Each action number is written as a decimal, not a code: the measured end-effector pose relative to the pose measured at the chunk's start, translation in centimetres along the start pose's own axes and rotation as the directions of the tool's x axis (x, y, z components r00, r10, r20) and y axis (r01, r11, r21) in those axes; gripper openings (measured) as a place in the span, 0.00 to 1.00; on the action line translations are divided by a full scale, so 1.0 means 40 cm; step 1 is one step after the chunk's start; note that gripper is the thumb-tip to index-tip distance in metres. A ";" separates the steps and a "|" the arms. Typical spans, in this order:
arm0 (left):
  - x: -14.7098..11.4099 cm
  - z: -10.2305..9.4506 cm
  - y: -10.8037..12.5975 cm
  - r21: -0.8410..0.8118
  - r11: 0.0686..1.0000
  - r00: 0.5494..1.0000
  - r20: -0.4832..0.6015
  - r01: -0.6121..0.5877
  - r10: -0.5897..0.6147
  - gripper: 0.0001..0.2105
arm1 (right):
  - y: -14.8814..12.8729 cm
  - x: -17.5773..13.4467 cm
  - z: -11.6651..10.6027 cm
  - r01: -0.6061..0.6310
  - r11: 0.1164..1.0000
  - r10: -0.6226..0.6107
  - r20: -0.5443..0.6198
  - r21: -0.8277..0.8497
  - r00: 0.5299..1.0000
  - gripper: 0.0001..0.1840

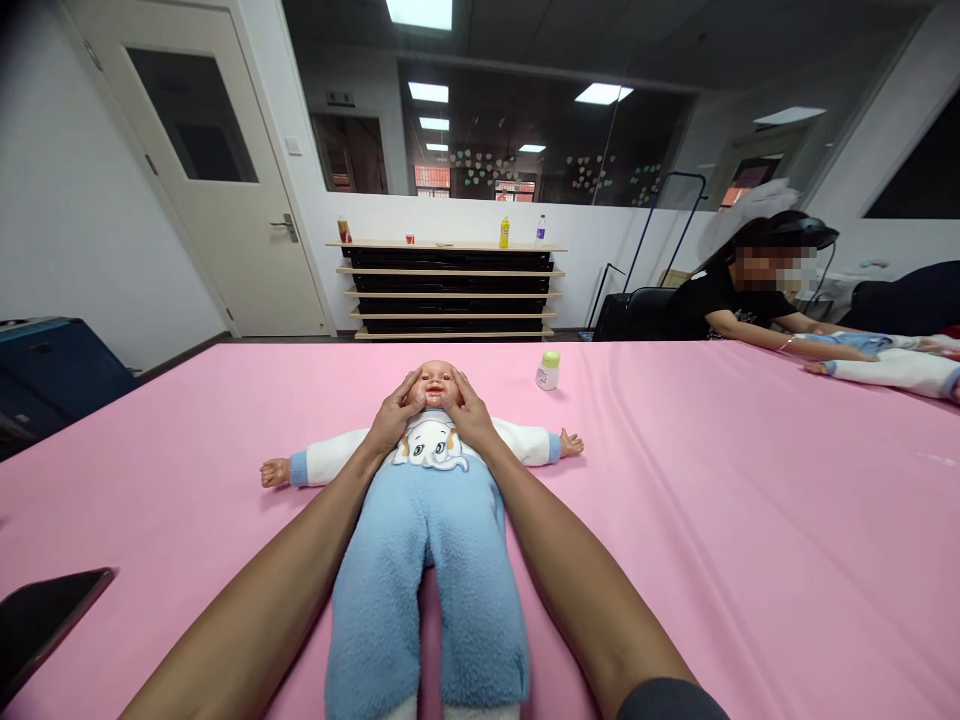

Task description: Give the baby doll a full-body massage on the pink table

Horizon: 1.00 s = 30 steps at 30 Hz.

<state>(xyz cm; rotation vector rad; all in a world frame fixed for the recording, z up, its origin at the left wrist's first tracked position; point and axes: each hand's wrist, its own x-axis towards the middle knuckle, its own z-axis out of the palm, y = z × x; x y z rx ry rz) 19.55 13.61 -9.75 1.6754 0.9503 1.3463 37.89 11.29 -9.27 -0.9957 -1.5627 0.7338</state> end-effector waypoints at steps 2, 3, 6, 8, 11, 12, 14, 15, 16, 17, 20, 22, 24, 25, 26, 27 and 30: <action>0.004 0.001 -0.005 -0.005 1.000 1.000 -0.004 -0.002 0.002 0.33 | 0.001 0.003 0.002 -0.015 1.000 0.015 -0.011 0.019 1.000 0.41; 0.005 0.001 -0.006 -0.007 1.000 1.000 -0.006 -0.005 0.004 0.32 | 0.001 0.004 0.003 -0.024 0.999 0.025 -0.014 0.028 1.000 0.40; 0.008 0.003 -0.011 -0.012 1.000 1.000 -0.014 -0.011 0.011 0.29 | 0.002 0.007 0.004 -0.038 0.998 0.039 -0.026 0.050 0.999 0.39; 0.009 0.004 -0.014 -0.015 1.000 1.000 -0.017 -0.002 0.002 0.28 | 0.000 0.007 0.004 -0.039 0.997 0.041 -0.030 0.069 0.999 0.38; 0.010 0.006 -0.013 -0.029 1.000 0.999 -0.033 0.009 -0.010 0.27 | -0.009 0.005 0.003 -0.043 0.995 0.046 -0.035 0.090 0.998 0.38; 0.008 0.006 -0.011 -0.030 1.000 0.999 -0.038 0.004 -0.005 0.26 | -0.013 0.004 0.002 -0.046 0.995 0.049 -0.036 0.085 0.998 0.38; 0.004 0.007 -0.002 -0.005 1.000 0.999 -0.031 -0.015 0.015 0.28 | -0.020 0.000 0.001 -0.045 0.997 0.047 -0.030 0.059 0.998 0.40; 0.002 0.007 0.002 0.017 1.000 1.000 -0.019 -0.023 0.023 0.30 | -0.022 -0.002 0.000 -0.041 0.998 0.042 -0.023 0.045 0.999 0.42; -0.001 0.006 0.006 0.037 0.999 1.000 -0.009 -0.028 0.028 0.33 | -0.022 -0.004 0.000 -0.035 0.999 0.035 -0.014 0.033 0.999 0.44; -0.002 0.006 0.009 0.050 0.998 1.000 -0.003 -0.030 0.031 0.36 | -0.021 -0.005 -0.001 -0.026 0.999 0.026 -0.006 0.025 1.000 0.45; -0.001 0.004 0.005 0.045 0.999 1.000 -0.010 -0.026 0.027 0.36 | -0.009 -0.004 -0.002 0.005 1.000 -0.005 0.007 0.012 1.000 0.43; 0.004 0.003 -0.005 0.030 0.999 1.000 -0.017 -0.023 0.023 0.33 | 0.002 -0.002 -0.001 0.019 1.000 -0.019 0.009 0.010 1.000 0.40; 0.009 0.003 -0.015 0.017 1.000 1.000 -0.023 -0.018 0.019 0.31 | 0.010 0.002 0.000 0.017 1.000 -0.017 0.006 0.015 1.000 0.38; 0.011 0.004 -0.019 0.009 1.000 1.000 -0.025 -0.017 0.017 0.30 | 0.013 0.004 0.001 0.010 1.000 -0.010 0.003 0.020 1.000 0.37; 0.012 0.005 -0.022 -0.001 1.000 1.000 -0.026 -0.015 0.015 0.30 | 0.016 0.006 0.002 0.002 1.000 -0.002 -0.004 0.028 1.000 0.36; 0.013 0.005 -0.023 -0.011 1.000 1.000 -0.027 -0.016 0.016 0.29 | 0.017 0.007 0.003 -0.005 0.999 0.005 -0.013 0.040 1.000 0.35; 0.011 0.008 -0.020 -0.029 0.999 0.998 -0.038 -0.045 0.043 0.26 | 0.016 0.010 0.005 -0.014 0.997 0.017 -0.044 0.082 0.999 0.33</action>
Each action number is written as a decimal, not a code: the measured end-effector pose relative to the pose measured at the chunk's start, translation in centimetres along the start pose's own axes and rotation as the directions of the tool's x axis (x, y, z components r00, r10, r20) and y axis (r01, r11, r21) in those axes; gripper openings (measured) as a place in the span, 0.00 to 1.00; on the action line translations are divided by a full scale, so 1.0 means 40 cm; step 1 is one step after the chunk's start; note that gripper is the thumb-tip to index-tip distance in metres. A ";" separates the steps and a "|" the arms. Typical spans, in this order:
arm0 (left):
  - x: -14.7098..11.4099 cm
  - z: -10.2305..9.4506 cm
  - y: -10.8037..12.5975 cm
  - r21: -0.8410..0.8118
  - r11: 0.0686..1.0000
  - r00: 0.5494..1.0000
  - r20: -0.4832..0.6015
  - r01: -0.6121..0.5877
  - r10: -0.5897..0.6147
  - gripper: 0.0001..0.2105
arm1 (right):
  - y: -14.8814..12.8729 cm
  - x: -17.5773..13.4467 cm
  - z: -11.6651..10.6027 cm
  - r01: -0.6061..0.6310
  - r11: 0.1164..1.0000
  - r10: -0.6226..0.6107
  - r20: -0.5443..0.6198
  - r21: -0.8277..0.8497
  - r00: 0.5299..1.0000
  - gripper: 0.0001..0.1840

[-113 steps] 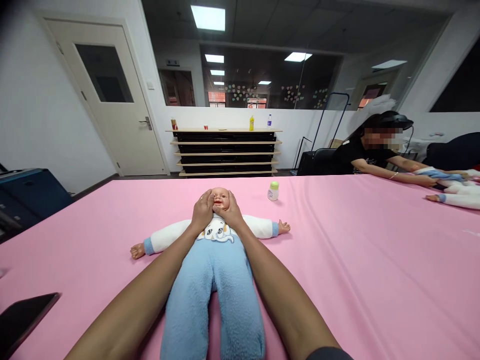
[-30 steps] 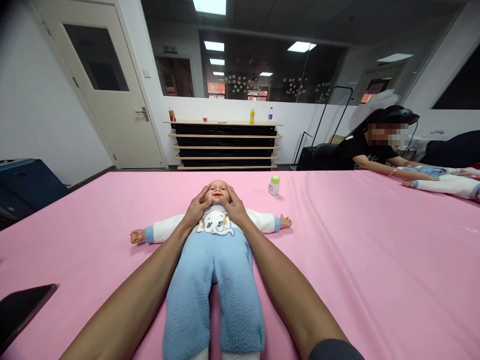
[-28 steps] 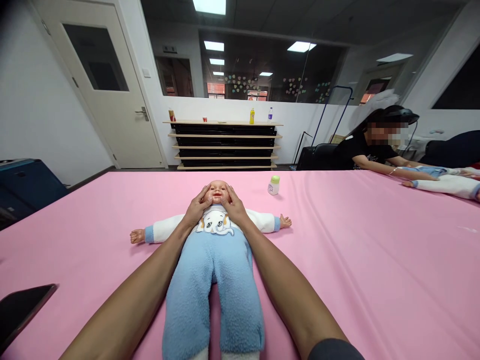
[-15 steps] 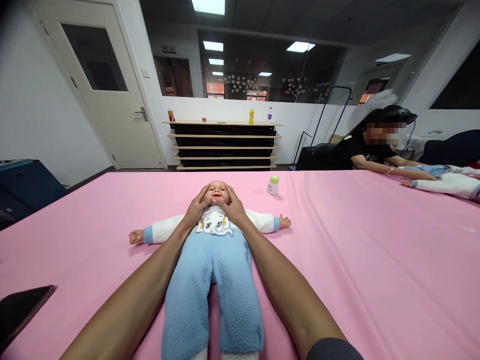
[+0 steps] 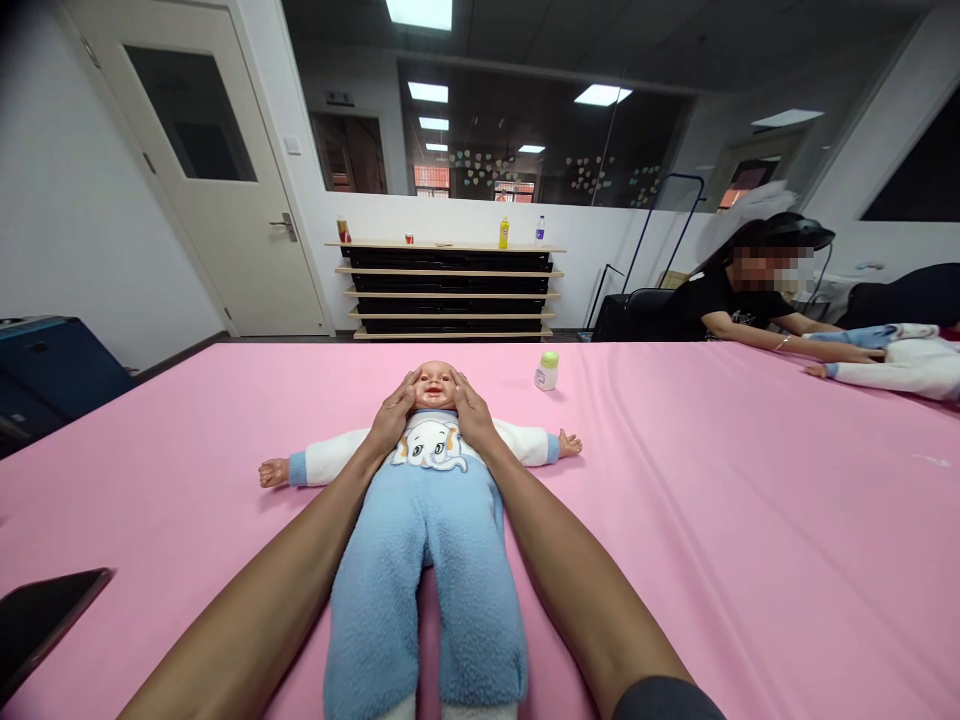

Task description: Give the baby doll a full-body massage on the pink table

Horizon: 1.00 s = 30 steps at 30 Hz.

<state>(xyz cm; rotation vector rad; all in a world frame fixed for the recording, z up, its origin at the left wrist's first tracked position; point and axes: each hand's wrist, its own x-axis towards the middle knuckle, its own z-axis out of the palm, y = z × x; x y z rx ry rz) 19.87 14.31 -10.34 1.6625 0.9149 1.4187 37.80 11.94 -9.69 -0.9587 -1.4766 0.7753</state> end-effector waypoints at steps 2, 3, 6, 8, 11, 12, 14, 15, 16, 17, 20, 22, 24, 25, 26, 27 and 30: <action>-0.004 0.001 0.007 -0.004 1.000 1.000 -0.008 -0.017 0.016 0.25 | -0.005 -0.002 0.001 -0.001 1.000 0.001 -0.006 -0.005 1.000 0.34; -0.006 0.001 0.012 -0.002 1.000 1.000 -0.004 -0.015 0.015 0.25 | -0.008 -0.004 0.000 0.002 1.000 -0.001 0.003 -0.021 1.000 0.34; -0.013 -0.001 0.023 0.027 1.000 1.000 0.029 0.001 -0.002 0.32 | -0.016 -0.011 -0.002 0.017 0.998 -0.014 0.040 -0.064 0.999 0.44; -0.013 -0.002 0.025 0.043 0.999 0.999 0.033 -0.005 0.003 0.36 | -0.017 -0.012 -0.004 0.027 0.998 -0.024 0.049 -0.056 0.998 0.47; -0.008 -0.003 0.016 0.027 1.000 1.000 0.020 -0.014 0.014 0.34 | -0.008 -0.008 -0.005 0.039 0.999 -0.038 0.041 -0.032 0.998 0.43; -0.006 -0.003 0.012 0.018 1.000 1.000 0.016 -0.013 0.013 0.33 | -0.003 -0.005 -0.005 0.041 0.999 -0.040 0.041 -0.027 0.998 0.42; -0.002 -0.001 0.005 -0.004 1.000 1.000 0.002 -0.002 0.002 0.30 | 0.005 -0.001 -0.003 0.037 0.999 -0.036 0.040 -0.021 0.999 0.39; -0.001 0.000 0.004 -0.017 1.000 1.000 -0.005 0.004 -0.004 0.29 | 0.009 0.000 -0.002 0.033 0.999 -0.033 0.038 -0.020 0.999 0.38; -0.001 0.000 0.003 -0.029 1.000 1.000 -0.011 0.006 -0.007 0.28 | 0.011 0.001 -0.001 0.031 0.999 -0.031 0.035 -0.021 0.999 0.36; -0.001 0.001 0.004 -0.042 0.999 1.000 -0.014 0.006 -0.006 0.26 | 0.013 0.002 0.000 0.032 0.999 -0.031 0.034 -0.022 0.999 0.36; -0.005 0.001 0.013 -0.087 0.996 1.000 -0.027 0.000 -0.002 0.24 | 0.012 0.002 0.002 0.031 0.999 -0.031 0.011 -0.008 0.999 0.33; -0.009 0.001 0.021 -0.089 0.996 1.000 -0.012 0.003 -0.004 0.26 | 0.009 0.001 0.001 0.013 1.000 -0.013 -0.010 -0.008 1.000 0.33; -0.013 0.000 0.026 -0.051 0.999 1.000 0.020 0.008 -0.007 0.32 | 0.004 -0.001 -0.001 0.001 0.999 -0.001 -0.002 -0.046 1.000 0.36; -0.015 0.000 0.028 -0.028 1.000 0.999 0.032 0.009 -0.008 0.36 | 0.002 -0.002 -0.003 0.005 0.997 -0.005 0.011 -0.072 1.000 0.39; -0.016 -0.001 0.028 -0.010 1.000 0.999 0.037 0.011 -0.011 0.40 | 0.000 -0.004 -0.004 0.014 0.996 -0.012 0.023 -0.090 1.000 0.43; -0.017 -0.001 0.028 -0.001 1.000 0.999 0.033 0.015 -0.015 0.41 | -0.002 -0.005 -0.005 0.024 0.995 -0.021 0.031 -0.097 0.999 0.45; -0.014 -0.004 0.023 -0.006 1.000 1.000 0.013 0.023 -0.023 0.38 | -0.004 -0.007 -0.006 0.042 0.996 -0.040 0.028 -0.079 0.999 0.43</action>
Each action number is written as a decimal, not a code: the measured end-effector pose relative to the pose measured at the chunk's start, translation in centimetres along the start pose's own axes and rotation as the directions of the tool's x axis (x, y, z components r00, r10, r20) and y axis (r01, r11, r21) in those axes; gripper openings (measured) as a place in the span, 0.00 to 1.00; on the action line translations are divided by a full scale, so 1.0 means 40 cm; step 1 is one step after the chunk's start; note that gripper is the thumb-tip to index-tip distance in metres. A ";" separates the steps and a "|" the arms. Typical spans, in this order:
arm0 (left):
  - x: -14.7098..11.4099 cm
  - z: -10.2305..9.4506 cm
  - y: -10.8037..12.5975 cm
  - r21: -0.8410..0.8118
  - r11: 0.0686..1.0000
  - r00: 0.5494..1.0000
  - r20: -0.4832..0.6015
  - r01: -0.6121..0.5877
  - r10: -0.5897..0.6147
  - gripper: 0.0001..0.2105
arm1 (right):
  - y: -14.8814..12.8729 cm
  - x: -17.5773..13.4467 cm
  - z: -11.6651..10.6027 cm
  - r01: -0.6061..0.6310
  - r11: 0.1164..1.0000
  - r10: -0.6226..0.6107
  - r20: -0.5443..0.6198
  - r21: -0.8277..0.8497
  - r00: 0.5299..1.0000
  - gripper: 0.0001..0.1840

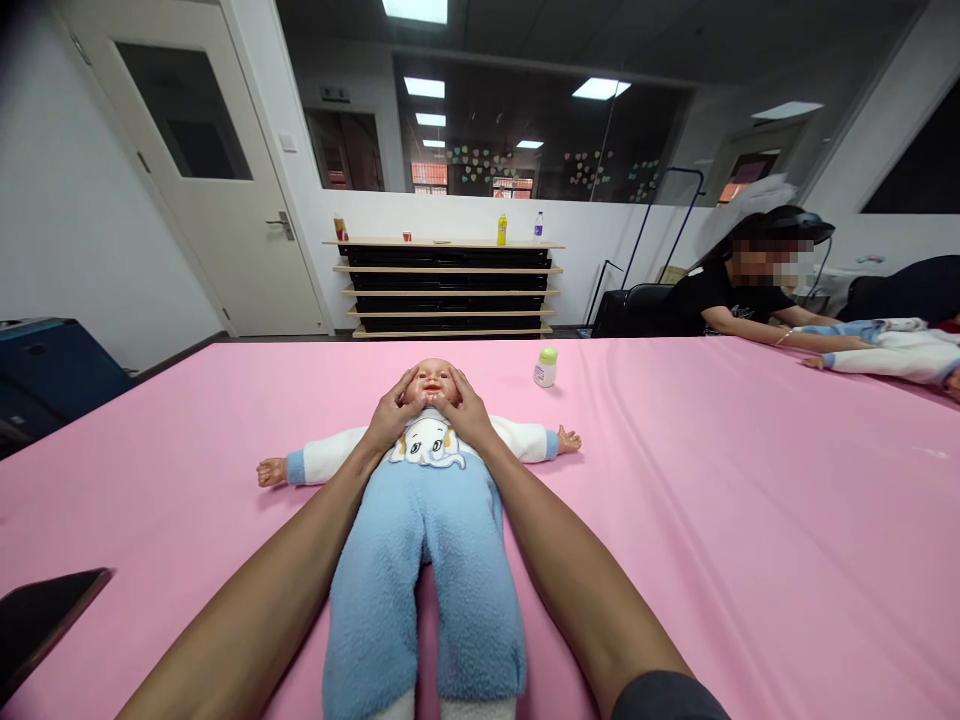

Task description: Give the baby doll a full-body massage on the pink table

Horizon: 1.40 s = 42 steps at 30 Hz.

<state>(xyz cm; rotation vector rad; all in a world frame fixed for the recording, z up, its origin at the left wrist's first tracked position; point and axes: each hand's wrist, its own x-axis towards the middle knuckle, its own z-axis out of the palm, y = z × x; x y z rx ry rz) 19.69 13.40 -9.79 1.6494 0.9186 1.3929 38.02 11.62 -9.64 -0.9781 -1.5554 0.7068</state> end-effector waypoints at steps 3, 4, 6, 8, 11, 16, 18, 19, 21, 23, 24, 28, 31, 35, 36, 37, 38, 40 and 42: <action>0.007 -0.001 -0.006 -0.003 1.000 1.000 -0.006 -0.003 0.003 0.33 | 0.005 0.004 0.003 -0.003 1.000 0.003 -0.006 0.009 1.000 0.39; 0.009 -0.001 -0.007 -0.003 1.000 1.000 -0.008 -0.004 0.004 0.32 | 0.008 0.005 0.005 -0.007 1.000 0.007 -0.014 0.017 1.000 0.37; 0.012 0.001 -0.008 -0.017 1.000 1.000 -0.016 0.001 -0.001 0.29 | 0.012 0.009 0.008 -0.014 0.999 0.016 -0.038 0.049 0.999 0.34; 0.012 0.003 -0.006 -0.057 0.998 0.999 -0.031 0.009 -0.011 0.27 | 0.012 0.010 0.008 -0.015 0.997 0.020 -0.064 0.081 0.998 0.32; 0.006 0.004 0.001 -0.086 0.996 1.000 -0.027 0.014 -0.016 0.28 | 0.005 0.006 0.006 -0.012 0.998 0.015 -0.056 0.061 0.998 0.34; 0.000 0.000 0.005 -0.047 0.999 1.000 0.016 0.006 -0.005 0.36 | -0.004 -0.002 0.001 0.001 1.000 -0.001 -0.015 0.018 1.000 0.43; 0.005 -0.001 -0.003 -0.043 0.999 1.000 -0.002 0.007 -0.007 0.34 | -0.002 -0.001 0.001 0.000 1.000 0.001 -0.013 0.025 1.000 0.40; 0.008 -0.002 -0.008 -0.043 0.999 1.000 -0.010 0.007 -0.008 0.33 | 0.000 0.000 0.002 -0.002 1.000 0.002 -0.012 0.028 1.000 0.40; 0.014 -0.001 -0.016 -0.049 0.999 1.000 -0.019 0.008 -0.009 0.32 | 0.003 0.003 0.004 -0.007 0.999 0.007 -0.014 0.035 1.000 0.38; 0.016 0.000 -0.019 -0.059 0.998 1.000 -0.021 0.009 -0.010 0.31 | 0.006 0.005 0.006 -0.013 0.999 0.014 -0.023 0.042 1.000 0.36; 0.016 0.001 -0.019 -0.062 0.998 1.000 -0.022 0.007 -0.008 0.30 | 0.007 0.005 0.007 -0.016 0.999 0.017 -0.027 0.046 0.999 0.36; 0.011 0.004 -0.011 -0.071 0.997 1.000 -0.028 0.009 -0.011 0.26 | 0.005 0.005 0.010 -0.024 0.996 0.027 -0.040 0.082 0.999 0.34; 0.005 0.003 0.000 -0.100 0.995 0.999 -0.032 0.027 -0.031 0.26 | -0.002 0.003 0.008 -0.023 0.995 0.029 -0.060 0.100 0.998 0.34; -0.004 0.000 0.015 -0.067 0.997 1.000 0.021 0.023 -0.022 0.36 | -0.019 -0.004 0.000 -0.024 0.998 0.025 -0.019 0.054 1.000 0.42; -0.006 0.000 0.018 -0.058 0.998 0.999 0.033 0.019 -0.017 0.39 | -0.021 -0.005 -0.001 -0.022 0.998 0.023 -0.010 0.050 1.000 0.45; -0.007 -0.001 0.019 -0.056 0.998 0.999 0.039 0.018 -0.016 0.40 | -0.022 -0.006 -0.002 -0.021 0.999 0.021 -0.006 0.051 1.000 0.45; -0.007 -0.001 0.020 -0.060 0.998 0.999 0.042 0.020 -0.018 0.40 | -0.022 -0.006 -0.003 -0.020 0.998 0.020 -0.005 0.052 1.000 0.45; -0.006 -0.001 0.017 -0.080 0.996 0.999 0.041 0.028 -0.024 0.38 | -0.015 -0.004 -0.003 -0.017 0.999 0.017 -0.006 0.050 1.000 0.43; -0.003 -0.001 0.013 -0.099 0.994 0.999 0.027 0.035 -0.033 0.37 | -0.006 -0.001 -0.002 -0.011 0.999 0.011 -0.010 0.042 1.000 0.41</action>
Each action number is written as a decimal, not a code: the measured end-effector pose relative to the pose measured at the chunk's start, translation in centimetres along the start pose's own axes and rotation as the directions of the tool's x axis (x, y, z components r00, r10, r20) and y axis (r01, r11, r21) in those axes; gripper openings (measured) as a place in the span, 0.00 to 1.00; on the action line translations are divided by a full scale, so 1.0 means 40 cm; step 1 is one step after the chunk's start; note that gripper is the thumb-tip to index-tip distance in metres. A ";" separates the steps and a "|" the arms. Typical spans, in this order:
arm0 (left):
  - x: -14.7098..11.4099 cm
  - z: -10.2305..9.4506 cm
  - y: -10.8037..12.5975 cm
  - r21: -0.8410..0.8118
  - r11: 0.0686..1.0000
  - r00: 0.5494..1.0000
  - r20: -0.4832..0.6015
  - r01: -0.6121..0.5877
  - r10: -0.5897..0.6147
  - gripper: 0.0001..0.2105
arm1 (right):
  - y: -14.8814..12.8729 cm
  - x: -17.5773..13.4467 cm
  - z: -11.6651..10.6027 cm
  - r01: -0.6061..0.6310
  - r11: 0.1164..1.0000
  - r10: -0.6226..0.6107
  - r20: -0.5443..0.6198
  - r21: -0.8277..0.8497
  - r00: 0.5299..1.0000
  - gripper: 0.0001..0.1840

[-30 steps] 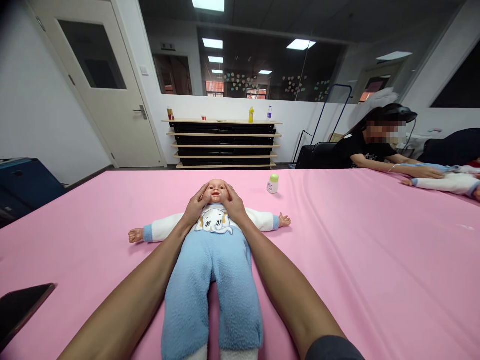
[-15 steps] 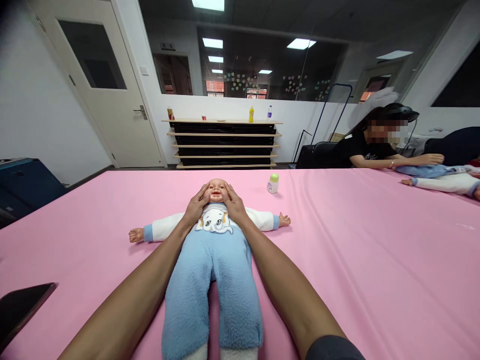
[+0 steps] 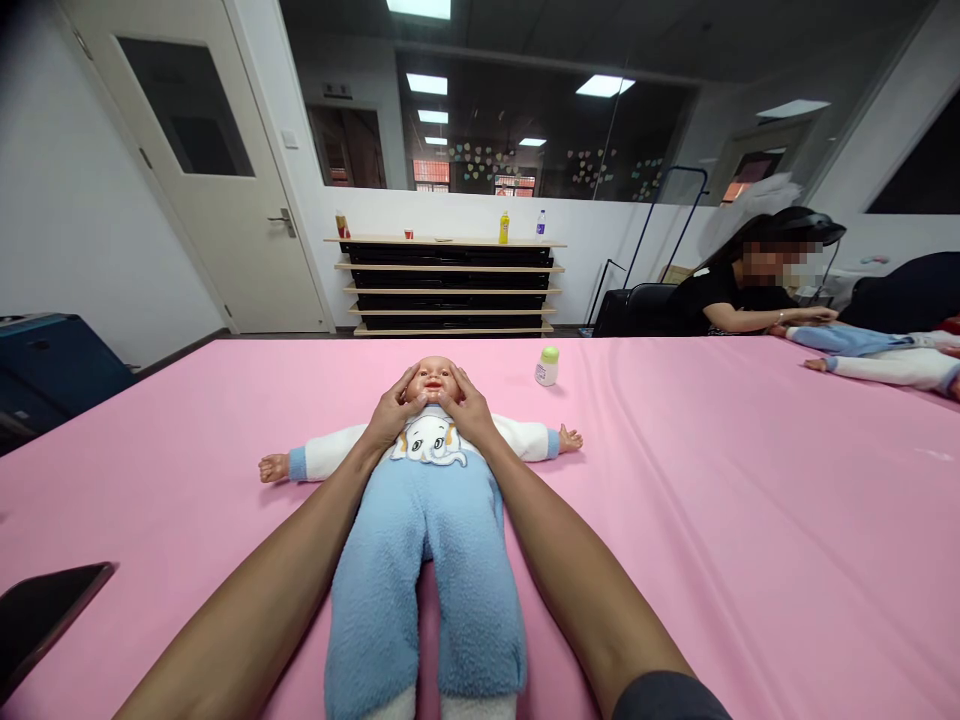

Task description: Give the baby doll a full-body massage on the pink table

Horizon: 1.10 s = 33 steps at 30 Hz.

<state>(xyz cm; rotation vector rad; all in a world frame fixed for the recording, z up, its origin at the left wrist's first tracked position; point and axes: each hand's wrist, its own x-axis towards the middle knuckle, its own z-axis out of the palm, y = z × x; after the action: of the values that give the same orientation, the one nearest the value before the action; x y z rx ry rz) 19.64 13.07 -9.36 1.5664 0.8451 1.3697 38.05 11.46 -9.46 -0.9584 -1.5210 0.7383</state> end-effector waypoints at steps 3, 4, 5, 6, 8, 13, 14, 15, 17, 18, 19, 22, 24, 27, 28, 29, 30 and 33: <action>0.005 -0.001 -0.005 -0.007 1.000 1.000 -0.022 0.015 -0.015 0.35 | 0.013 0.005 0.003 0.003 1.000 -0.003 -0.009 -0.001 1.000 0.37; 0.006 -0.001 -0.006 -0.006 1.000 1.000 -0.023 0.019 -0.019 0.35 | 0.016 0.006 0.004 0.002 1.000 -0.002 -0.009 0.003 1.000 0.37; 0.007 -0.001 -0.007 -0.009 1.000 1.000 -0.022 0.021 -0.021 0.34 | 0.017 0.007 0.005 0.000 1.000 0.000 -0.010 0.009 1.000 0.36; 0.007 0.000 -0.007 -0.019 1.000 1.000 -0.019 0.024 -0.024 0.34 | 0.018 0.008 0.006 -0.002 1.000 0.002 -0.013 0.020 1.000 0.35; 0.006 0.001 -0.007 -0.075 0.997 0.999 -0.013 0.033 -0.034 0.33 | 0.016 0.009 0.008 -0.008 0.999 0.009 -0.023 0.052 1.000 0.33; -0.001 0.003 -0.001 -0.142 0.989 0.999 0.003 0.049 -0.049 0.33 | -0.005 0.003 0.005 -0.034 0.999 0.035 -0.032 0.032 0.999 0.35; -0.003 0.003 0.000 -0.126 0.991 0.999 0.016 0.051 -0.049 0.36 | -0.011 0.001 0.004 -0.033 0.999 0.034 -0.026 0.014 0.999 0.38; -0.005 0.003 0.002 -0.115 0.992 0.998 0.028 0.051 -0.048 0.39 | -0.016 -0.002 0.003 -0.031 0.999 0.031 -0.019 0.004 0.999 0.42; -0.006 0.003 0.003 -0.107 0.993 0.998 0.038 0.045 -0.041 0.42 | -0.024 -0.006 0.002 -0.030 1.000 0.030 -0.012 0.006 0.999 0.46; -0.006 0.003 0.003 -0.103 0.994 0.999 0.034 0.039 -0.036 0.42 | -0.026 -0.007 0.002 -0.031 0.999 0.032 -0.013 0.014 0.999 0.46; -0.005 0.002 0.003 -0.097 0.995 0.999 0.026 0.033 -0.030 0.41 | -0.026 -0.007 0.003 -0.033 0.999 0.033 -0.014 0.020 0.999 0.46; 0.001 -0.001 -0.003 -0.085 0.996 1.000 0.009 0.023 -0.022 0.39 | -0.018 -0.004 0.003 -0.026 0.999 0.026 -0.006 0.021 1.000 0.43; 0.005 -0.002 -0.009 -0.083 0.996 1.000 0.006 0.019 -0.019 0.38 | -0.009 -0.001 0.004 -0.015 1.000 0.015 0.000 0.009 1.000 0.41; 0.011 -0.004 -0.019 -0.129 0.991 0.999 -0.013 0.046 -0.048 0.34 | 0.001 0.005 0.007 -0.025 0.999 0.026 -0.016 0.030 1.000 0.35; 0.011 -0.004 -0.022 -0.154 0.986 0.998 -0.023 0.062 -0.066 0.32 | 0.002 0.006 0.008 -0.035 0.998 0.036 -0.028 0.051 0.999 0.34; 0.011 -0.004 -0.023 -0.173 0.982 0.996 -0.031 0.073 -0.079 0.31 | 0.001 0.006 0.009 -0.042 0.997 0.045 -0.039 0.069 0.998 0.33; 0.010 -0.003 -0.022 -0.179 0.981 0.996 -0.033 0.076 -0.083 0.31 | -0.001 0.006 0.009 -0.046 0.996 0.049 -0.044 0.077 0.998 0.33; 0.003 -0.001 -0.014 -0.121 0.991 0.999 -0.008 0.050 -0.052 0.38 | -0.013 0.001 0.007 -0.038 0.998 0.040 -0.030 0.040 0.999 0.40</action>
<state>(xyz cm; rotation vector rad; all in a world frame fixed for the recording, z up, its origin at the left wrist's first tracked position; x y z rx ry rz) 19.66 13.39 -9.82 1.4367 0.7886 1.3682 37.69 11.28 -9.03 -0.9678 -1.4597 0.7757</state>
